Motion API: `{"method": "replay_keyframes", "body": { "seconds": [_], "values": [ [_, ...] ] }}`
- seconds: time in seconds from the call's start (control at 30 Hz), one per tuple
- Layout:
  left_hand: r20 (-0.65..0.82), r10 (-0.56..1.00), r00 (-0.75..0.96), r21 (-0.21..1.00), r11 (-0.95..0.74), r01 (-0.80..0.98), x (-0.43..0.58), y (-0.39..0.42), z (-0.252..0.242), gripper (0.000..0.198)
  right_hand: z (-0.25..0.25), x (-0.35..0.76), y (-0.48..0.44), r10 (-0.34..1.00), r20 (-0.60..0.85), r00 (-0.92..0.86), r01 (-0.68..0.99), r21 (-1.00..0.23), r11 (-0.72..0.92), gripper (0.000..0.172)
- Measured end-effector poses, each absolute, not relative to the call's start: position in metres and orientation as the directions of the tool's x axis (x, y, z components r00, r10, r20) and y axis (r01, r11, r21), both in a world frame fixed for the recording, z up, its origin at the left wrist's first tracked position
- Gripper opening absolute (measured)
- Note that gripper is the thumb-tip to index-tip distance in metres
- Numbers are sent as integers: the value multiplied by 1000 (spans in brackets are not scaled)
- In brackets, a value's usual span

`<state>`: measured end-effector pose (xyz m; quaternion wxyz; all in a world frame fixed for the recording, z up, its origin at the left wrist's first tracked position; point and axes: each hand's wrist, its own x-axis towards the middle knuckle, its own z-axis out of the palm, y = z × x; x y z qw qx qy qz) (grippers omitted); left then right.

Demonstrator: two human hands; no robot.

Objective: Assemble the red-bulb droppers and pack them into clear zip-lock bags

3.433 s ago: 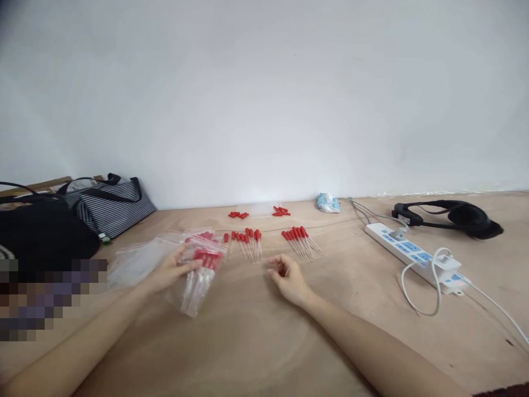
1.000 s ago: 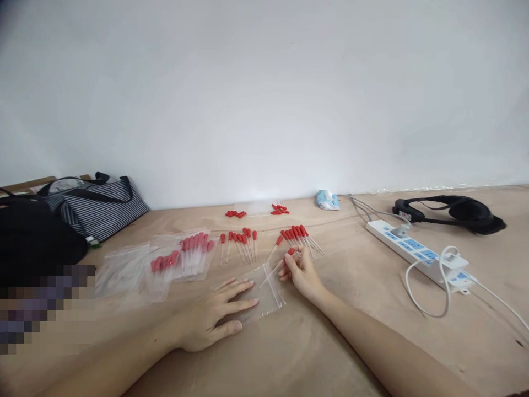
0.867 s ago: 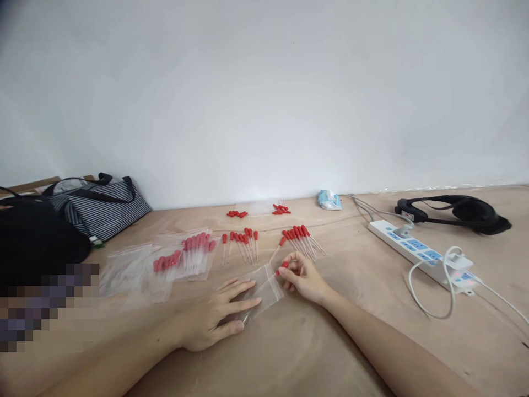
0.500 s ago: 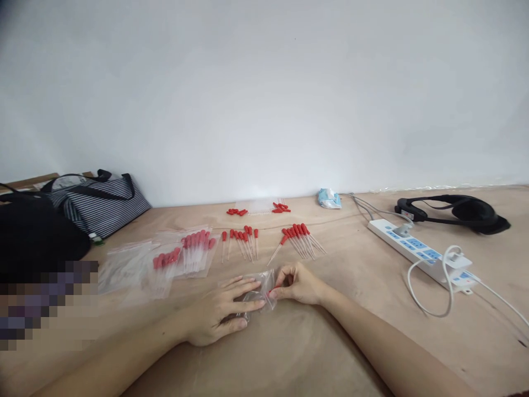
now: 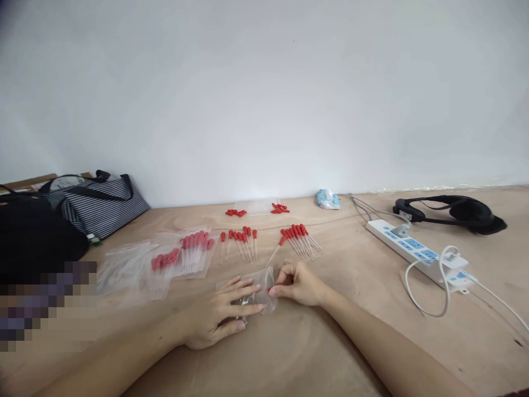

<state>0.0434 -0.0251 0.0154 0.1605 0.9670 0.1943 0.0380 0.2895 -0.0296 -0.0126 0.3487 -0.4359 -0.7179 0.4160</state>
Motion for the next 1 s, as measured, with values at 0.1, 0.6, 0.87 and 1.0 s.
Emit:
{"method": "replay_keyframes", "body": {
  "seconds": [0.1,0.6,0.87,1.0],
  "values": [
    [2,383,924,325,-874,362,43,-25,16,39,-7,284,-34,845,241,-478,333,-840,428,35],
    [180,597,782,450,-757,474,20,-28,7,43,-23,278,-34,946,184,-266,320,-909,267,18],
    [67,553,830,453,-758,469,19,-27,9,45,-18,274,-38,973,70,-221,87,-992,92,30],
    [24,533,846,434,-768,471,23,-25,14,48,-17,275,-39,953,0,-302,140,-989,44,32]
  ]
}}
